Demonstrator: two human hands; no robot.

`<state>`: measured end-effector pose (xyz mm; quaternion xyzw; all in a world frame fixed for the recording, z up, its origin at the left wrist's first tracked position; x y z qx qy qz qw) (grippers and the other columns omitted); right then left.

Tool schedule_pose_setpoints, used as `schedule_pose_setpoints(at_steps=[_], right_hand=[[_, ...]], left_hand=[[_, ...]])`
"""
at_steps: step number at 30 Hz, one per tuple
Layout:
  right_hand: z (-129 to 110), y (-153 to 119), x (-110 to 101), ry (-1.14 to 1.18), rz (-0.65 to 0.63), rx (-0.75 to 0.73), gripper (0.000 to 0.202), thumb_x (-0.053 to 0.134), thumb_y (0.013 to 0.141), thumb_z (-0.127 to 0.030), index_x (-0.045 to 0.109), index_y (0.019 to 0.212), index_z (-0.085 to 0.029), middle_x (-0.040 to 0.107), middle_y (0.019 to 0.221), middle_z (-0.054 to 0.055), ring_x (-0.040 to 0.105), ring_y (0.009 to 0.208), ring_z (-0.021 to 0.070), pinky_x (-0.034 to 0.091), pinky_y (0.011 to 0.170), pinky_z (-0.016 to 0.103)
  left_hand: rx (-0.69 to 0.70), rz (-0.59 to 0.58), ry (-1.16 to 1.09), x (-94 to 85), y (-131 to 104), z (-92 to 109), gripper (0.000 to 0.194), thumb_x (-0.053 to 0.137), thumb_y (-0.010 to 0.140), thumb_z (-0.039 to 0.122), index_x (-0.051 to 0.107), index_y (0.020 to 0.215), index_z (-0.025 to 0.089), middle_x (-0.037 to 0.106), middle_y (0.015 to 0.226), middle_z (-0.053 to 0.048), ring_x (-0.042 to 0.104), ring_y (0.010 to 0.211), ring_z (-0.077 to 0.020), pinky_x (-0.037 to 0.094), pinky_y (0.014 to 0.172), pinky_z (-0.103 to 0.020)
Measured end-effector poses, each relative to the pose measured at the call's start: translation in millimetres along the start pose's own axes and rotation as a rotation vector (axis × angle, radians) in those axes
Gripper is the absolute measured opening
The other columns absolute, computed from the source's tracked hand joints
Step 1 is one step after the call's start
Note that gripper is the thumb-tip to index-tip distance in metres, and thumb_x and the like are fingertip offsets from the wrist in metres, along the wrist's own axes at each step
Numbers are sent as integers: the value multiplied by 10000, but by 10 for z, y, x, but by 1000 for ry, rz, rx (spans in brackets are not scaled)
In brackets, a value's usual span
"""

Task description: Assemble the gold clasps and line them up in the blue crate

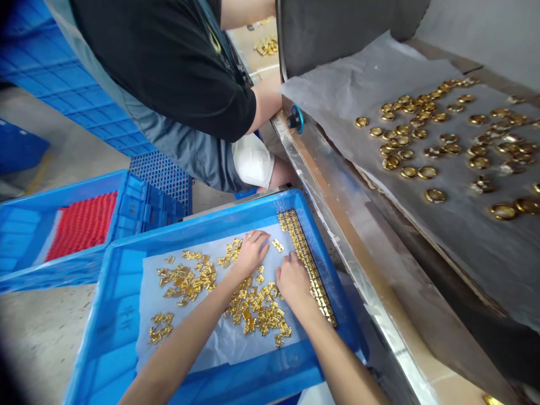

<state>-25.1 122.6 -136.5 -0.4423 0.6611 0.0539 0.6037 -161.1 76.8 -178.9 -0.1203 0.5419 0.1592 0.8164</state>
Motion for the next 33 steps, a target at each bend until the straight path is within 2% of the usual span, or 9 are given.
schedule_pose_setpoints(at_steps=[3,6,9,19,26,33], right_hand=[[-44,14,56,-1,8,-25,309,545,975,-205,687,1224,-92,590,1413,205,680,1132,272,509,953,324],[-98,65,87,1,22,-50,348,545,971,-209,662,1284,-110,604,1397,190,664,1141,268,511,952,328],[-115,114,123,0,22,-47,410,557,954,-197,621,1346,-95,617,1369,197,653,1142,277,518,931,334],[-87,216,190,13,60,-25,470,569,941,-200,576,1382,-37,601,1355,230,606,1211,294,473,1036,349],[-50,235,178,4,90,11,451,562,937,-191,580,1362,-43,566,1389,256,628,1191,310,514,943,340],[-82,235,206,4,100,-29,359,567,930,-206,660,1249,-70,619,1322,234,635,1148,310,502,977,363]], left_hand=[[7,-11,-2,62,-70,48,231,539,972,210,682,1152,192,702,1171,-106,592,1123,-272,448,934,-412],[-7,-13,-1,125,-61,67,206,542,963,189,681,1115,184,702,1170,-110,598,1097,-271,449,919,-415],[-19,-16,-3,161,-22,66,200,550,953,172,675,1108,182,704,1144,-110,603,1079,-268,457,906,-411],[28,-44,-19,253,194,170,197,555,956,183,689,1098,203,693,1120,-93,581,1093,-268,474,939,-421],[31,-31,-22,240,278,206,211,540,969,199,684,1124,200,697,1155,-98,577,1098,-268,462,927,-417],[65,-47,-31,236,215,203,215,510,980,184,722,1009,203,726,1104,-80,581,1082,-253,454,913,-411]])
Point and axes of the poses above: each hand's wrist, its own y-axis towards the middle knuckle, its own x-axis out of the palm, z = x × y, the point moved 5 cm from there along y, towards the middle knuckle
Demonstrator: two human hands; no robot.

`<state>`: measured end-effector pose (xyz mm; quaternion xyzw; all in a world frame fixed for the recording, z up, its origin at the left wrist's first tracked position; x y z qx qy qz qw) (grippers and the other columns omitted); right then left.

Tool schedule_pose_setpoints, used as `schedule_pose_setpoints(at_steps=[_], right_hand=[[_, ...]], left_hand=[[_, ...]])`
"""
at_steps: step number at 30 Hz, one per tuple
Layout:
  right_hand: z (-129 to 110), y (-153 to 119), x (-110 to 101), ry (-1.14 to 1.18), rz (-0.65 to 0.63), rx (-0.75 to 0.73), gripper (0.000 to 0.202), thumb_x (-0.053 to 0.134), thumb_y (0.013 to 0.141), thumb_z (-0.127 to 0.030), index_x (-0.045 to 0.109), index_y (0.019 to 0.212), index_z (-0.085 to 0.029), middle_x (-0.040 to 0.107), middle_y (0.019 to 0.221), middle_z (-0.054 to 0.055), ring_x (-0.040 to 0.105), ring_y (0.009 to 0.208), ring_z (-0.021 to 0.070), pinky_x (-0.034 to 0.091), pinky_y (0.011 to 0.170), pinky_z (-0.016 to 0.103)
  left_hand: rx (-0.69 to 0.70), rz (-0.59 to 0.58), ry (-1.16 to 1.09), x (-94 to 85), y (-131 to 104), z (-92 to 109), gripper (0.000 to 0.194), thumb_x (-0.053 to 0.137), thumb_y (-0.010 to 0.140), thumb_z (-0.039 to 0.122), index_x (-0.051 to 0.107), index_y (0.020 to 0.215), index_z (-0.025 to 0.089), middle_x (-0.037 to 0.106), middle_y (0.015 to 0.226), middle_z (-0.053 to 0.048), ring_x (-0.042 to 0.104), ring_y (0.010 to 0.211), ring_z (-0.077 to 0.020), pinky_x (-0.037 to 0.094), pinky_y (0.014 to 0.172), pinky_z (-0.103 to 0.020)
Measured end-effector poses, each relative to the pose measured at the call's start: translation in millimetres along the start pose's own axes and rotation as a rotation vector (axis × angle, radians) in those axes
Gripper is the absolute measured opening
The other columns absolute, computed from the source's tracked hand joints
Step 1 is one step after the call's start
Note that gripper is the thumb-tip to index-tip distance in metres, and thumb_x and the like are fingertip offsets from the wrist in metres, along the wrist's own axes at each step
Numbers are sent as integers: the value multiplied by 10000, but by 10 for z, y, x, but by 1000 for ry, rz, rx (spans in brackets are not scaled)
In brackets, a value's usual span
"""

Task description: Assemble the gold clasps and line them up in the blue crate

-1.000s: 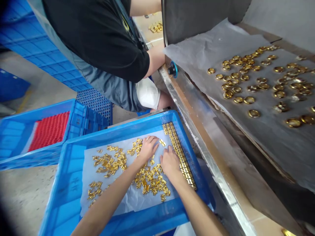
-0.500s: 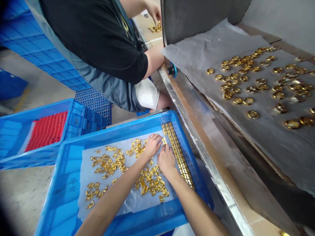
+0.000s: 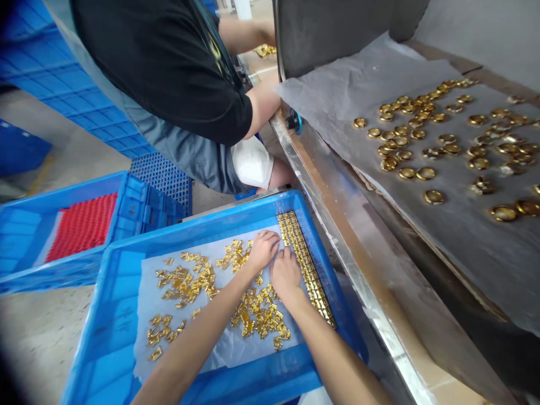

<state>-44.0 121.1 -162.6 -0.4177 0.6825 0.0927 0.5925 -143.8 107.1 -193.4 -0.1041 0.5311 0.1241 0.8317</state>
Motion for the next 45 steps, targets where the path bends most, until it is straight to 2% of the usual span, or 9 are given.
schedule_pose_setpoints(at_steps=[15,19,23,26,28,32,36,41,45], right_hand=[[-24,-37,-198,-1,-86,31,355,549,965,-184,643,1272,-34,613,1348,243,647,1183,294,508,937,317],[66,-173,-282,-1,-131,28,278,487,1005,-191,689,1165,-88,703,1186,197,717,1049,263,517,855,300],[279,-404,-319,10,-171,27,284,450,1028,-191,685,1165,-111,734,1156,165,736,991,231,506,812,270],[391,-534,-326,34,-185,61,298,437,1036,-201,670,1203,-117,741,1153,160,732,1016,234,502,826,271],[353,-542,-333,45,-182,54,298,435,1036,-200,674,1196,-120,734,1162,162,726,1029,237,501,842,279],[67,-352,-338,27,-144,0,282,494,1012,-196,652,1234,-126,677,1239,179,713,1037,245,501,869,298],[-199,-71,-271,20,-107,-39,354,531,1001,-205,569,1348,-150,595,1342,178,697,1070,244,505,869,297],[-313,152,-161,28,-92,-140,463,441,1002,-94,515,1438,-230,548,1412,117,669,1116,201,482,901,260],[-327,264,-96,23,-95,-197,483,400,990,-41,565,1398,-242,577,1375,95,646,1141,183,464,917,239]], left_hand=[[-9,-4,5,-65,-47,45,232,513,980,191,731,1057,211,739,1129,-71,598,1103,-242,466,935,-394],[-123,47,49,-244,-202,-179,281,468,981,161,721,1096,201,723,1174,-97,590,1119,-263,454,942,-418],[-252,77,111,-440,-411,-476,283,477,971,188,704,1140,206,704,1183,-121,571,1111,-292,455,913,-440],[-297,56,141,-464,-472,-544,260,540,952,241,697,1159,229,701,1158,-112,563,1109,-298,451,915,-431],[-319,40,155,-429,-458,-522,244,565,942,258,700,1143,233,699,1136,-115,561,1110,-304,442,916,-428],[-344,12,166,-361,-397,-443,207,547,942,207,716,1061,213,705,1084,-131,569,1088,-314,423,896,-431],[-315,-18,152,-385,-368,-424,236,507,951,145,721,1028,206,723,1073,-116,584,1078,-299,411,893,-420],[-271,-36,144,-435,-387,-462,308,477,965,112,702,1128,245,721,1123,-76,594,1089,-260,405,910,-394],[-312,-21,172,-434,-433,-544,281,497,954,125,694,1137,206,674,1180,-125,574,1115,-290,403,906,-420]])
Point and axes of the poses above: each hand's wrist, its own y-axis towards the middle knuckle, its own x-axis out of the palm, z = x × y, the point moved 5 cm from there along y, towards the middle knuckle
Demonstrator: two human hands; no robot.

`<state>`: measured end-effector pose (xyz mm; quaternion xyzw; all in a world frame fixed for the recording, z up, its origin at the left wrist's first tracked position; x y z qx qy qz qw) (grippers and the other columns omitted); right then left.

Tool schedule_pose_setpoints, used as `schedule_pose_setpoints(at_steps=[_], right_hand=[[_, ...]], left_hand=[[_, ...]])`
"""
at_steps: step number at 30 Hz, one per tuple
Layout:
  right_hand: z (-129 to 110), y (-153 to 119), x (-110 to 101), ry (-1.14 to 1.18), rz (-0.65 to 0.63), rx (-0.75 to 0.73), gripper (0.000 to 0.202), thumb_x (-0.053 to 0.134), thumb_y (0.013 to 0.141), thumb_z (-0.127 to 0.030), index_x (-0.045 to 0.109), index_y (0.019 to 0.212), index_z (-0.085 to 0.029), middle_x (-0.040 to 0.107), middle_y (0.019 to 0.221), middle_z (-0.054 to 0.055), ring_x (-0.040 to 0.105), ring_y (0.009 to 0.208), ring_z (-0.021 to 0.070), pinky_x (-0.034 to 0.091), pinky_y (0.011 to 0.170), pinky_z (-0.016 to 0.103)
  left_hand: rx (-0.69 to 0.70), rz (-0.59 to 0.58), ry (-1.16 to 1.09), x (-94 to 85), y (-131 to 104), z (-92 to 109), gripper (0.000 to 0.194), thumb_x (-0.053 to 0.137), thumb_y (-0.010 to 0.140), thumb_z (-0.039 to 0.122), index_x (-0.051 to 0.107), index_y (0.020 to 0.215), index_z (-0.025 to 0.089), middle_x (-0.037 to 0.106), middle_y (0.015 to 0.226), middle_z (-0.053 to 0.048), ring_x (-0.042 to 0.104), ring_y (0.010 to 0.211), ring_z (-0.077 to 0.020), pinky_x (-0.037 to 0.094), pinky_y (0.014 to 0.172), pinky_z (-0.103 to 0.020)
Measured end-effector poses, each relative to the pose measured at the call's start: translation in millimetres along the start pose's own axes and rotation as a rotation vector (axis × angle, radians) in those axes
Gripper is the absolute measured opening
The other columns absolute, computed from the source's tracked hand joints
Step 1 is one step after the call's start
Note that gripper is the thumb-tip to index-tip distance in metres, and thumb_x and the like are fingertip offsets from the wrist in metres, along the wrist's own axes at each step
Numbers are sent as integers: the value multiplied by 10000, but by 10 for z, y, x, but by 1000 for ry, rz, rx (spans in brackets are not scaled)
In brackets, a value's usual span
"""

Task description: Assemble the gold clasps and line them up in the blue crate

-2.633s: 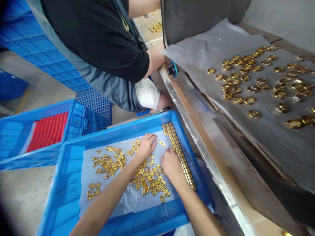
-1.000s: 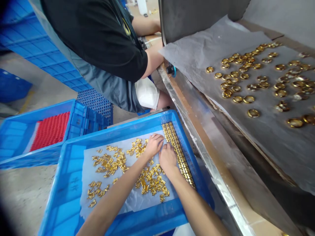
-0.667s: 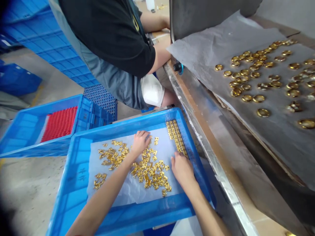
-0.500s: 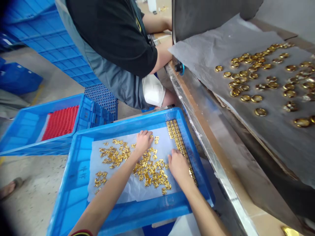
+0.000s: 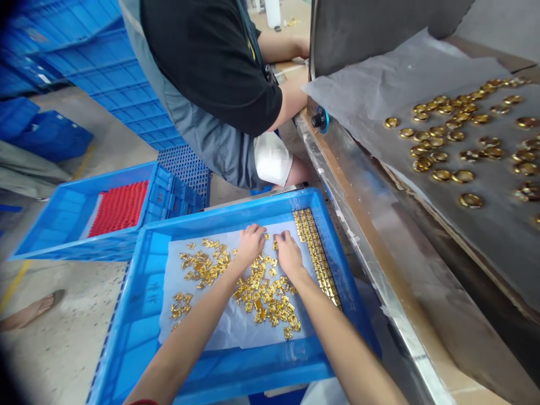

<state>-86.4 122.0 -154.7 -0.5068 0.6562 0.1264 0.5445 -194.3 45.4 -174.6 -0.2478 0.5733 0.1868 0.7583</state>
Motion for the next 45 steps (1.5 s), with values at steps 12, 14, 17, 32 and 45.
schedule_pose_setpoints(at_steps=[12,14,17,32,45], right_hand=[[254,-367,19,-87,-35,322,301,408,1012,-86,683,1135,-69,736,1074,240,759,997,272,560,782,295],[310,-454,3,-91,-48,375,304,398,1010,-69,669,1145,-48,750,1020,250,769,977,277,568,766,294],[336,-605,-18,-92,-62,403,325,381,1009,-56,627,1218,-18,748,1017,262,767,988,291,574,778,314],[199,-762,189,-26,-83,236,476,530,992,-251,521,1439,-90,540,1420,227,586,1247,301,500,968,360],[239,-641,214,2,-21,275,444,426,986,-129,522,1408,-29,555,1371,263,623,1204,295,498,997,378]], left_hand=[[234,-67,-62,221,-48,457,218,545,959,178,750,911,235,681,937,-100,564,1024,-276,391,875,-421],[281,-74,-85,276,-42,609,219,535,964,171,742,936,240,682,940,-91,570,1013,-261,407,874,-402],[305,-68,-114,310,-31,745,246,513,963,143,711,1068,244,686,1000,-80,581,1025,-248,435,887,-380],[316,-89,-143,340,-234,718,225,503,967,136,705,1042,202,706,1124,-81,584,1061,-247,457,925,-387],[360,-119,-143,398,-97,839,305,458,981,106,716,1100,216,698,1165,-70,558,1077,-235,460,919,-368]])
Point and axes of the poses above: each hand's wrist, its own y-axis towards the middle knuckle, its own x-axis out of the palm, z = x × y, the point moved 5 cm from there along y, towards the middle knuckle
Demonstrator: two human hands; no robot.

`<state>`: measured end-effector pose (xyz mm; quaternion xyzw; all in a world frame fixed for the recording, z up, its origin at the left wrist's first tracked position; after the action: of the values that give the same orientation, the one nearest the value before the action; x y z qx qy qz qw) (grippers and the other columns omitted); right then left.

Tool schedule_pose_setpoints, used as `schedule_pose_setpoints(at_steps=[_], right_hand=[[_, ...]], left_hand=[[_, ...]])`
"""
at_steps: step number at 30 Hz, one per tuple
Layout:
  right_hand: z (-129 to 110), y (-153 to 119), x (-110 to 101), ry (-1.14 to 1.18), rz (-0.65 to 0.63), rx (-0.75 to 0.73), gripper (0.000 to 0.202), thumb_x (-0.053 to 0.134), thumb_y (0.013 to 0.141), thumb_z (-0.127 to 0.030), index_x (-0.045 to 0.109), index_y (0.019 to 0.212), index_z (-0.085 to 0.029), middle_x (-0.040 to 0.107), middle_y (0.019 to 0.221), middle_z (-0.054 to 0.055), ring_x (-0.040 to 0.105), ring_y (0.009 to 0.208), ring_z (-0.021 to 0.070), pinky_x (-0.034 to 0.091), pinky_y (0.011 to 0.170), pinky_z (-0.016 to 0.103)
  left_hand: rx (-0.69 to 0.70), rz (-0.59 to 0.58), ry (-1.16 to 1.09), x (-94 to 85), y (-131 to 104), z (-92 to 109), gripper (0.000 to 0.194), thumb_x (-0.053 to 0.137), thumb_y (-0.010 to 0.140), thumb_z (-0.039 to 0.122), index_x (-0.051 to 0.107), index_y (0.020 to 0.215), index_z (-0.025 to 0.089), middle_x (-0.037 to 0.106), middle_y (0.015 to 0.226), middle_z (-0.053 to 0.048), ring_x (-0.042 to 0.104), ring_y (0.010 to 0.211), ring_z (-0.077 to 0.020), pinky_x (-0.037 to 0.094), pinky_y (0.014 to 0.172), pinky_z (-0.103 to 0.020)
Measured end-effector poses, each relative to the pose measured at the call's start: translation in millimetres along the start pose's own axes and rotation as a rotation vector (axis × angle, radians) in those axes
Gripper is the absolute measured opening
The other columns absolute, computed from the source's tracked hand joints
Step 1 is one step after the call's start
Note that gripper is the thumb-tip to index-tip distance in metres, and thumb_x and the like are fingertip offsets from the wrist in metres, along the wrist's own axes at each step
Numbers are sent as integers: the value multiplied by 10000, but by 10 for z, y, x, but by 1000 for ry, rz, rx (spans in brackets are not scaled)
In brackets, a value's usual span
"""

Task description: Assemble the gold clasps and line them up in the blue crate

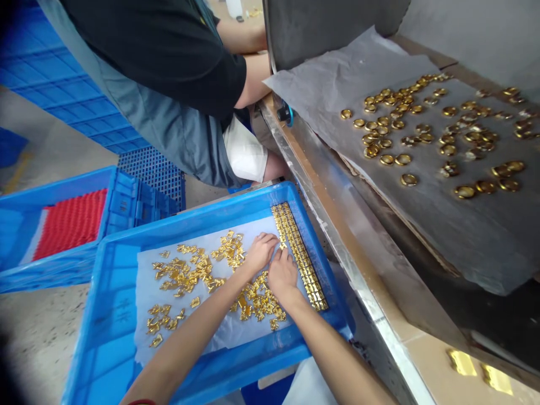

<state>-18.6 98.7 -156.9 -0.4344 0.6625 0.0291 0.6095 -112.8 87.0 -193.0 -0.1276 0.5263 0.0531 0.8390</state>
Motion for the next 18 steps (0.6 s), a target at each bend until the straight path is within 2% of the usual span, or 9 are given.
schedule_pose_setpoints(at_steps=[5,9,12,18], right_hand=[[7,15,-37,14,20,24,451,428,973,-105,520,1406,-14,560,1362,269,639,1194,290,488,1020,355],[17,12,-56,19,6,50,510,461,956,-102,458,1451,25,529,1405,288,644,1203,297,501,1010,343],[28,-11,-64,20,3,56,537,465,961,-114,423,1481,14,515,1426,284,647,1205,291,505,1005,338],[33,-70,-55,13,1,19,455,511,942,-119,547,1392,-60,576,1376,225,627,1212,281,480,1020,341]], left_hand=[[14,10,-2,-7,11,15,313,460,972,100,719,1108,212,691,1155,-80,561,1072,-237,473,927,-375],[13,24,-10,-6,-40,-4,333,438,963,82,722,1093,197,694,1143,-89,571,1055,-238,488,919,-383],[34,28,-25,1,-61,3,345,451,951,75,721,1114,216,700,1166,-74,571,1080,-232,492,939,-382],[43,40,-40,4,-17,24,368,463,921,46,718,1133,204,700,1228,-75,569,1130,-238,499,968,-396]])
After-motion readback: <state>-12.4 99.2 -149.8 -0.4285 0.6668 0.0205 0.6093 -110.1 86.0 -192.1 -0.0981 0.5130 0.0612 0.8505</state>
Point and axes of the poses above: each hand's wrist, its own y-axis towards the middle knuckle, its own x-axis out of the palm, z = x × y, the point moved 5 cm from there along y, towards the middle knuckle
